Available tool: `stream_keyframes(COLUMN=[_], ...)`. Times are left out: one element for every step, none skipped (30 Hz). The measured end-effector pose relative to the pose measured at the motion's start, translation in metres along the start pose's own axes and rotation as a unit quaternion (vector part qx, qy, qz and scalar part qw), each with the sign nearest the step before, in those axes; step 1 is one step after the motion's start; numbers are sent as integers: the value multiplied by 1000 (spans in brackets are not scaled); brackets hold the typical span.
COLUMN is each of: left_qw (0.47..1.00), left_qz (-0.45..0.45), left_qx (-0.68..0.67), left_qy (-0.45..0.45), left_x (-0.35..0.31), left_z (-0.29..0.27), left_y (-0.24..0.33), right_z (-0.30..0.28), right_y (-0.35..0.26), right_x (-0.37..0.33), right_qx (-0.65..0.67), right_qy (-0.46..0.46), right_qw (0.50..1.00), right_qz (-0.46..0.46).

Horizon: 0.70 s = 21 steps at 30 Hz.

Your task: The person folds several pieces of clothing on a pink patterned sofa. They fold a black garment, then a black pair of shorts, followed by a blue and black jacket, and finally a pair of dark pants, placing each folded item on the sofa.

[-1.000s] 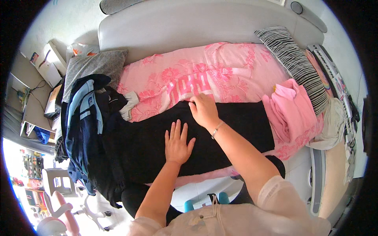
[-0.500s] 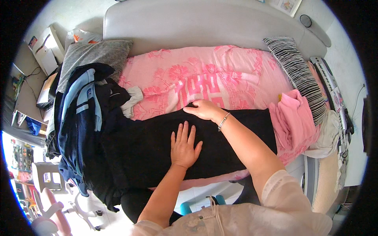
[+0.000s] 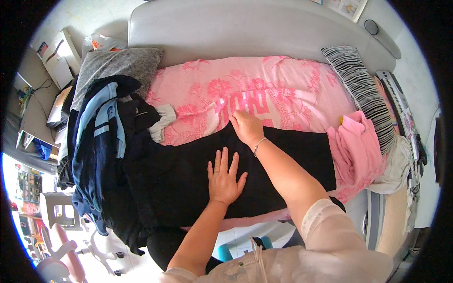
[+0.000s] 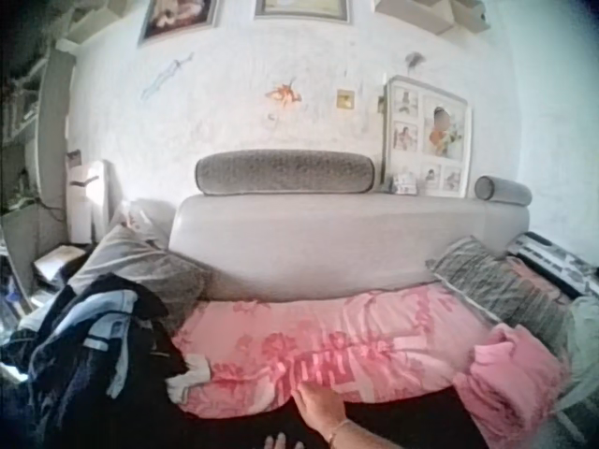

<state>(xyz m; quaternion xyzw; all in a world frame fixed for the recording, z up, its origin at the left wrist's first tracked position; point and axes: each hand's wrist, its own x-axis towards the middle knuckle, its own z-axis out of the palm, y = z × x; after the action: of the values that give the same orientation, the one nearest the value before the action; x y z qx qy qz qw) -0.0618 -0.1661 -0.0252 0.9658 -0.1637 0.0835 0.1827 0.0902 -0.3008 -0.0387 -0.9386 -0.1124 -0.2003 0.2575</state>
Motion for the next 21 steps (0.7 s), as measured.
stream_keyframes(left_qw=[1000,1000,1000,1000,999,998,999,999,998,998,999,999,998,998,998,998,998,998,998,997,996], left_qz=[0,2,5,8,12,11,4,1,-5,-11,16,29,46,62,58,36,28,24,16,7,-4], left_qx=[-4,-8,-15,-27,-40,-49,-46,-51,-57,-65,-48,-37,-28,-18,-4,32,27,25,33,41,50], left_qy=[1,2,1,-9,-19,-25,-28,-16,-2,10,14,17,17,18,-2,-37,-45,-52,-58,-64,-71], left_x=[1,3,4,4,5,7,7,10,12,15,21,29,37,45,52,56,55,56,57,57,56], left_z=[0,0,1,0,-2,-5,-11,-15,-18,-20,-24,-23,-20,-16,-10,-3,2,1,0,-2,-4], left_y=[0,0,2,3,3,0,-1,-3,-5,-6,-4,-5,-3,-3,-5,-10,-12,-11,-10,-9,-10], right_z=[0,1,0,-3,-8,-15,-27,-39,-52,-64,-75,-81,-81,-78,-75,-72,-67,-62,-59,-56,-54], right_y=[2,5,9,14,20,19,15,11,0,-7,-12,-16,-12,-7,0,6,9,9,8,6,0], right_x=[3,10,17,21,21,21,18,11,0,-16,-35,-50,-62,-70,-73,-72,-71,-69,-69,-69,-68], right_qx=[-10,-16,-25,-35,-28,-2,25,51,29,57,73,40,16,-7,-39,-84,-107,-128,-136,-143,-148], right_qy=[2,2,3,5,38,69,96,122,73,44,13,-72,-91,-109,-117,-110,-108,-104,-100,-96,-93], right_qw=[1000,999,998,996,994,996,995,990,996,994,992,992,987,980,983,983,984,984,984,985,985], right_qz=[11,31,53,77,98,50,1,-48,-46,-83,-99,-95,-130,-166,-135,-118,-95,-69,-50,-30,-12])
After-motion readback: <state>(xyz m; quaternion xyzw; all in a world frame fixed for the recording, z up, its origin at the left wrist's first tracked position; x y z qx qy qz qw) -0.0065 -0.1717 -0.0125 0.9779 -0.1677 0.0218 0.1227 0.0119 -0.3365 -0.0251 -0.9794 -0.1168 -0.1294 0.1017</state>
